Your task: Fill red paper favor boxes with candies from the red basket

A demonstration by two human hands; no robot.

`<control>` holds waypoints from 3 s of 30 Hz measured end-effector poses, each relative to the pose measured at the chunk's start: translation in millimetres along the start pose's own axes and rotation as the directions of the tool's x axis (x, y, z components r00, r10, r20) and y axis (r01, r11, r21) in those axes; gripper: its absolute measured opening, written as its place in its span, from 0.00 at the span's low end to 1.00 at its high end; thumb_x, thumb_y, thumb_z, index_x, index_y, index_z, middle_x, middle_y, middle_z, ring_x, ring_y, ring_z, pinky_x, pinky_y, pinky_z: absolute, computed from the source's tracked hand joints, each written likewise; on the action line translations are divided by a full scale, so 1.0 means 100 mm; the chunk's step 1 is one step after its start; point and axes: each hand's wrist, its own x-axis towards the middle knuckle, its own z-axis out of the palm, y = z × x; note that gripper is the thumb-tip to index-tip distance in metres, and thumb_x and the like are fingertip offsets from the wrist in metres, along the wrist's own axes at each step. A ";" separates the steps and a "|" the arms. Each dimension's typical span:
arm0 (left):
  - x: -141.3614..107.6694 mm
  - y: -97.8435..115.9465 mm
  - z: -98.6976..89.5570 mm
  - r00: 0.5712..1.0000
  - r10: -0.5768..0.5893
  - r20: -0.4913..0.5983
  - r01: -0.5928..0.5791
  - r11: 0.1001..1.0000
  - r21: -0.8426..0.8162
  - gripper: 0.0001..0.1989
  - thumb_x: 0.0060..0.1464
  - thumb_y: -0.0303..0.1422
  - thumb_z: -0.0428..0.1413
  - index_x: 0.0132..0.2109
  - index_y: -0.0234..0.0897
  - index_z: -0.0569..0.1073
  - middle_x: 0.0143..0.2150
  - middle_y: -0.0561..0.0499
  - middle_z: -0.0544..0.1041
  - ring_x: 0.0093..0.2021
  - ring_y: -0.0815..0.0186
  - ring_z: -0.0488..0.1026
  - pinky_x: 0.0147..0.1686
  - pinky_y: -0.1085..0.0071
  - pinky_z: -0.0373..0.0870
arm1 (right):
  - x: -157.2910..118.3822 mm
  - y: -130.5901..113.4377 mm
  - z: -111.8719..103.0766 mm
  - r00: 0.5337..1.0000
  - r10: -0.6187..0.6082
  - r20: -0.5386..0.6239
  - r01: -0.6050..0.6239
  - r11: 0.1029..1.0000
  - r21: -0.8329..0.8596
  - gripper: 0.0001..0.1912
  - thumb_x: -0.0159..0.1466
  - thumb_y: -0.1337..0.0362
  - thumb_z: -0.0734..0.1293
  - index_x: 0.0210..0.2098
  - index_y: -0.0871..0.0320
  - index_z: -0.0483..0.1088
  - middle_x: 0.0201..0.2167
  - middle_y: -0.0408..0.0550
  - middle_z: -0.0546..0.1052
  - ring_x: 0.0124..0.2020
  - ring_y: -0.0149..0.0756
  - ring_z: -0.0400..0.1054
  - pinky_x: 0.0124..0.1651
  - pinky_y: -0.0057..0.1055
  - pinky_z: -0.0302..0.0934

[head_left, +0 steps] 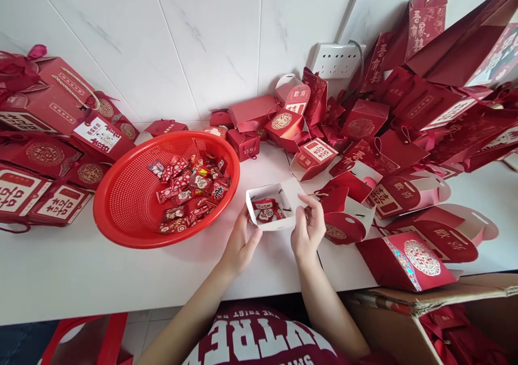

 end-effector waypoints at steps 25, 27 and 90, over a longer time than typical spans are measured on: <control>0.40 -0.23 -0.23 0.920 0.376 0.113 -0.392 0.858 0.332 0.25 0.66 0.47 0.45 0.63 0.42 0.69 0.76 0.46 0.44 0.74 0.49 0.48 0.71 0.49 0.50 | 0.01 -0.04 0.01 0.931 -0.145 0.335 0.152 0.988 0.005 0.15 0.71 0.60 0.59 0.40 0.54 0.77 0.62 0.52 0.70 0.62 0.48 0.64 0.61 0.49 0.60; 0.40 -0.21 -0.24 0.915 0.386 0.116 -0.401 0.838 0.370 0.24 0.65 0.47 0.47 0.60 0.39 0.70 0.75 0.44 0.45 0.73 0.48 0.48 0.71 0.48 0.49 | 0.02 -0.03 0.01 0.918 -0.194 0.346 0.205 0.979 0.003 0.12 0.70 0.61 0.60 0.41 0.53 0.76 0.61 0.52 0.71 0.61 0.48 0.65 0.60 0.50 0.60; 0.07 0.11 0.01 0.931 0.358 0.067 -0.255 0.511 0.821 0.36 0.58 0.41 0.55 0.71 0.38 0.58 0.73 0.37 0.55 0.64 0.41 0.63 0.57 0.45 0.63 | -0.01 0.00 0.05 0.940 -0.155 0.304 0.235 0.940 -0.247 0.10 0.65 0.63 0.64 0.42 0.53 0.76 0.51 0.51 0.73 0.51 0.47 0.68 0.56 0.53 0.60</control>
